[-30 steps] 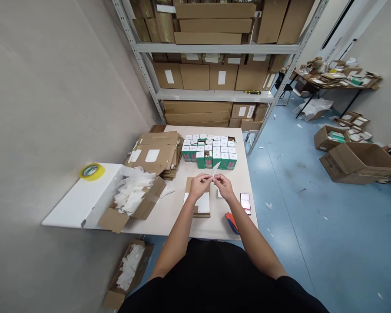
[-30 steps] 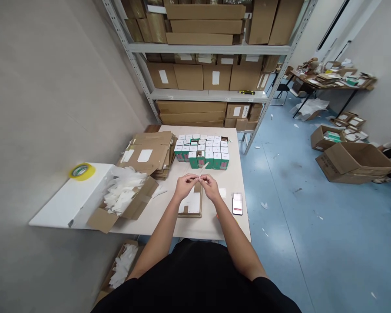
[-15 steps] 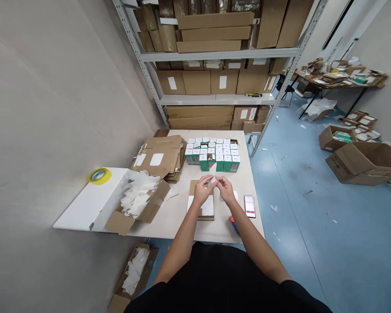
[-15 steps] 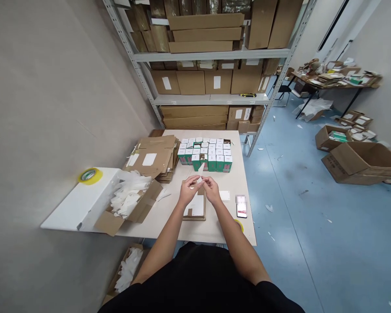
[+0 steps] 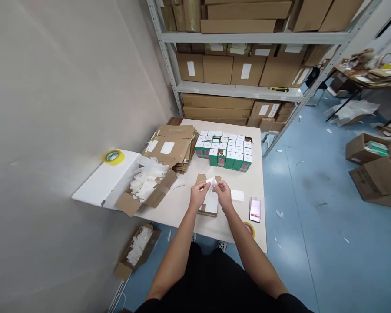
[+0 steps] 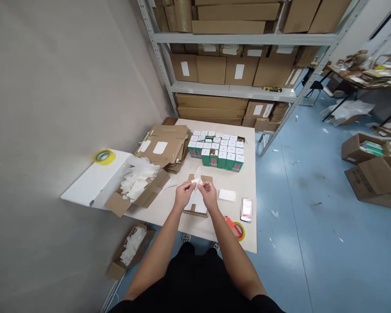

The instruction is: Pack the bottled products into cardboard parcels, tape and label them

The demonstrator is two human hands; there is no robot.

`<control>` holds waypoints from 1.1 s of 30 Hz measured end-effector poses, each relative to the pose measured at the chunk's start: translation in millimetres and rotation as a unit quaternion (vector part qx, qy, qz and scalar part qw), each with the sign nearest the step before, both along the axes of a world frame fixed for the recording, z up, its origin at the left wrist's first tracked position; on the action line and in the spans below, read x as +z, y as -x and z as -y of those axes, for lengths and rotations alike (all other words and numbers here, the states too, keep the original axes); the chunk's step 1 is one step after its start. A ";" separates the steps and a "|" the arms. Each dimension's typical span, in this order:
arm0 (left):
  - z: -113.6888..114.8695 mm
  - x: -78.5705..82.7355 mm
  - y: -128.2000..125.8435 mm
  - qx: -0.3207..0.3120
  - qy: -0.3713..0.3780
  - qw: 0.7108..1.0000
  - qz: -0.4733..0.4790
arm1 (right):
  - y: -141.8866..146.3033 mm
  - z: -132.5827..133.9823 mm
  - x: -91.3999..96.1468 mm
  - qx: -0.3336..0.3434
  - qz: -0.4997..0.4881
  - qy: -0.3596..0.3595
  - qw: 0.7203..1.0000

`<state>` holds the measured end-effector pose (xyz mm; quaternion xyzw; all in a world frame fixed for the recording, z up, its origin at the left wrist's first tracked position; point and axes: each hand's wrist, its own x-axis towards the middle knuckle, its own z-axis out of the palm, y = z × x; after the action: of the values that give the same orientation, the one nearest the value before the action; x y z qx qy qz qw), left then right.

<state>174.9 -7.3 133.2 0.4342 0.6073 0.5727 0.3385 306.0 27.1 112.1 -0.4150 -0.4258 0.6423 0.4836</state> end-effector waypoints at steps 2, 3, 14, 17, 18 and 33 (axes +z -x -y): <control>6.7 0.5 0.3 -0.007 -0.003 1.000 -0.007 | 6.9 3.0 -1.5 0.017 0.000 -0.008 1.000; 9.7 0.3 2.1 -0.008 -0.003 1.000 -0.005 | 8.9 4.0 -1.5 0.023 0.000 -0.012 1.000; 80.3 -10.1 131.4 0.323 -0.059 0.942 0.063 | 47.4 28.2 -5.9 -0.118 0.035 -0.039 0.992; 129.1 -6.4 179.1 0.416 -0.071 0.904 0.072 | 92.8 50.0 -13.6 -0.126 0.067 -0.026 0.989; 146.5 -5.4 192.8 0.434 -0.076 0.895 0.070 | 111.3 59.6 -15.3 -0.102 0.077 -0.029 0.991; 452.3 -35.1 350.7 0.666 -0.050 0.743 0.042 | 417.8 297.3 -120.5 0.353 0.195 0.040 0.914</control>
<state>-175.8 -459.6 98.1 -0.0893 0.6974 0.6997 -0.1266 -111.8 -270.3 -8.3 -0.3737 -0.6043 0.6941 0.1159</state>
